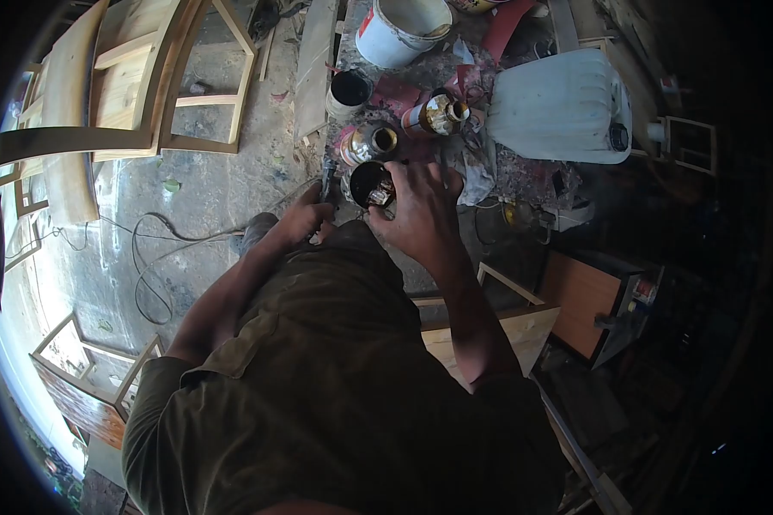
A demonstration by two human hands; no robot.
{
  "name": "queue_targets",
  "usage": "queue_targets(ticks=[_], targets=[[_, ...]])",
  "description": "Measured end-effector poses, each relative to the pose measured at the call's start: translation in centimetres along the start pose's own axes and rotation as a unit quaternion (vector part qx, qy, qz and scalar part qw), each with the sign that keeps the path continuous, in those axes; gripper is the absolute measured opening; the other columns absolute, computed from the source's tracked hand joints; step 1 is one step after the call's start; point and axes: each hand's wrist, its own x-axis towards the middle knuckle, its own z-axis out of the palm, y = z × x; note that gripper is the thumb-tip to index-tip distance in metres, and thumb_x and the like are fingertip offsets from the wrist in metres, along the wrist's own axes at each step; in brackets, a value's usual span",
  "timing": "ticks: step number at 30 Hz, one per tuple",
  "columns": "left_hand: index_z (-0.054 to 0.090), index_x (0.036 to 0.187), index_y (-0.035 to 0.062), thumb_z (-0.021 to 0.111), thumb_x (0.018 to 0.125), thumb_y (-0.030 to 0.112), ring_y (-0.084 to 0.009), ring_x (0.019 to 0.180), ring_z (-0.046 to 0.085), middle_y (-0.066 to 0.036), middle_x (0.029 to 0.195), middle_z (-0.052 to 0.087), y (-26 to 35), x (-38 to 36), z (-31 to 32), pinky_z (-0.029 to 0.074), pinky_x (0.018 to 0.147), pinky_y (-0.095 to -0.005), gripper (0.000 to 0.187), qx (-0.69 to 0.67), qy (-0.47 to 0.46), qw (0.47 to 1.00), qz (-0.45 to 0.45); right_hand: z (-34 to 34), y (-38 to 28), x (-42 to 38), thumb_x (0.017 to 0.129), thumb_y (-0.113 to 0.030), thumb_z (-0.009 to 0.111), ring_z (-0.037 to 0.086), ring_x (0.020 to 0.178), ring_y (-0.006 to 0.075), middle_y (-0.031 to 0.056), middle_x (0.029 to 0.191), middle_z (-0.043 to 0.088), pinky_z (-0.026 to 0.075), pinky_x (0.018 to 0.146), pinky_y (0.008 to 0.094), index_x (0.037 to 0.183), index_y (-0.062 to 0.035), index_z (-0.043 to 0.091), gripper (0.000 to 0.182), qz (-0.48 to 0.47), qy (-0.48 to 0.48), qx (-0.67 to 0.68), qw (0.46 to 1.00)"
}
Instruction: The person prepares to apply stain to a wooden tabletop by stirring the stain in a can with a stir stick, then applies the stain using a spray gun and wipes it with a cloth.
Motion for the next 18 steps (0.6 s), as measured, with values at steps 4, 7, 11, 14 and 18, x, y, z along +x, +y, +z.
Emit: queue_targets(ticks=[4,7,11,14,18], targets=[[0.053,0.126,-0.0076,0.068,0.075,0.022,-0.0261,0.092,0.058,-0.020,0.102,0.062,-0.7,0.8,0.1,0.050,0.080,-0.0367,0.060,-0.028,-0.009,1.000,-0.002,-0.4,0.6,0.1,0.073,-0.023,0.085,0.060,0.107,0.0295,0.0079,0.107,0.067,0.038,0.100,0.0475,0.128,-0.0098,0.062,0.062,0.014,0.006,0.028,0.999],[0.053,0.122,-0.0072,0.068,0.076,0.022,-0.0248,0.087,0.059,-0.018,0.099,0.062,-1.4,0.8,0.4,0.051,0.076,-0.0368,0.056,-0.028,-0.001,0.999,0.026,-0.2,1.0,-0.8,0.073,-0.021,0.085,0.061,0.106,0.0304,0.0093,0.108,0.067,0.041,0.099,0.0473,0.128,-0.0087,0.062,0.061,0.022,0.002,0.044,0.999],[0.056,0.126,0.0012,0.061,0.081,0.015,-0.0184,0.096,0.058,-0.007,0.102,0.062,1.7,-0.6,0.1,0.048,0.087,-0.0334,0.047,-0.012,-0.013,1.000,-0.015,0.6,3.2,-2.2,0.075,-0.020,0.085,0.062,0.111,0.0309,0.0113,0.115,0.067,0.044,0.101,0.0466,0.129,-0.0062,0.061,0.061,0.044,-0.009,0.132,0.990],[0.054,0.134,0.0013,0.062,0.083,0.018,-0.0193,0.098,0.059,-0.009,0.108,0.064,1.0,-0.3,-0.2,0.046,0.090,-0.0336,0.054,-0.052,-0.024,0.997,-0.043,1.9,5.1,-4.1,0.078,-0.020,0.082,0.062,0.117,0.0294,0.0133,0.122,0.066,0.047,0.102,0.0440,0.131,-0.0035,0.060,0.060,0.116,0.021,0.288,0.950],[0.057,0.125,0.0014,0.063,0.080,0.019,-0.0183,0.095,0.057,-0.009,0.101,0.062,2.5,-1.3,-0.4,0.047,0.083,-0.0328,0.048,-0.066,0.001,0.998,-0.011,6.6,8.5,-5.4,0.080,-0.022,0.080,0.061,0.121,0.0278,0.0150,0.126,0.065,0.045,0.104,0.0406,0.132,-0.0010,0.060,0.059,0.233,0.047,0.381,0.894]])
